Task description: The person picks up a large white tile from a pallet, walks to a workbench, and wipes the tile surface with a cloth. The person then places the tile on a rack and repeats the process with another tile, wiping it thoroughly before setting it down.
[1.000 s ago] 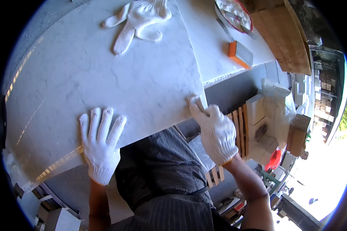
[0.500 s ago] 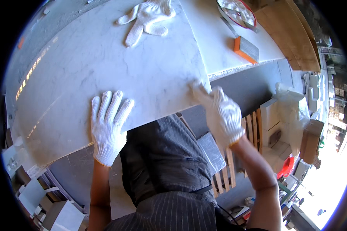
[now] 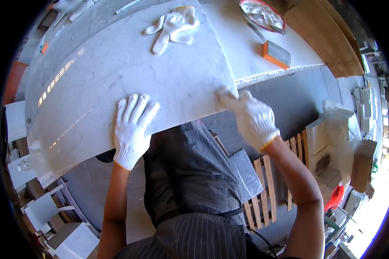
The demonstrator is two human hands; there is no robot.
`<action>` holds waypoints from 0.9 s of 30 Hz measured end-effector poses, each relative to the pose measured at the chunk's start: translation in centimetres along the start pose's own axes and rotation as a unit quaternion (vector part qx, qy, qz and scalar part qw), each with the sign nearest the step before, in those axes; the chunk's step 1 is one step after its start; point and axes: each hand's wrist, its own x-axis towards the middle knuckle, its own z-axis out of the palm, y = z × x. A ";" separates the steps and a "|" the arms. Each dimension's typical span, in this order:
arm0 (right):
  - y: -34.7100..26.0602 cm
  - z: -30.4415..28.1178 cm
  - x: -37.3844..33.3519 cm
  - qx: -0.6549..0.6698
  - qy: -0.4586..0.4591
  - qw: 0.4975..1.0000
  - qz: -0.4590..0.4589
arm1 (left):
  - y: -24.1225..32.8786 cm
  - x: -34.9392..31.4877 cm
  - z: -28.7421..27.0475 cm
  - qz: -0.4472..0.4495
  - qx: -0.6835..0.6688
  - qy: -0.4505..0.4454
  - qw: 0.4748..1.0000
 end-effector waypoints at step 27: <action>-6.4 7.6 -2.8 0.582 -0.335 0.740 0.040 | 0.1 -1.6 -0.5 0.011 0.013 0.087 0.996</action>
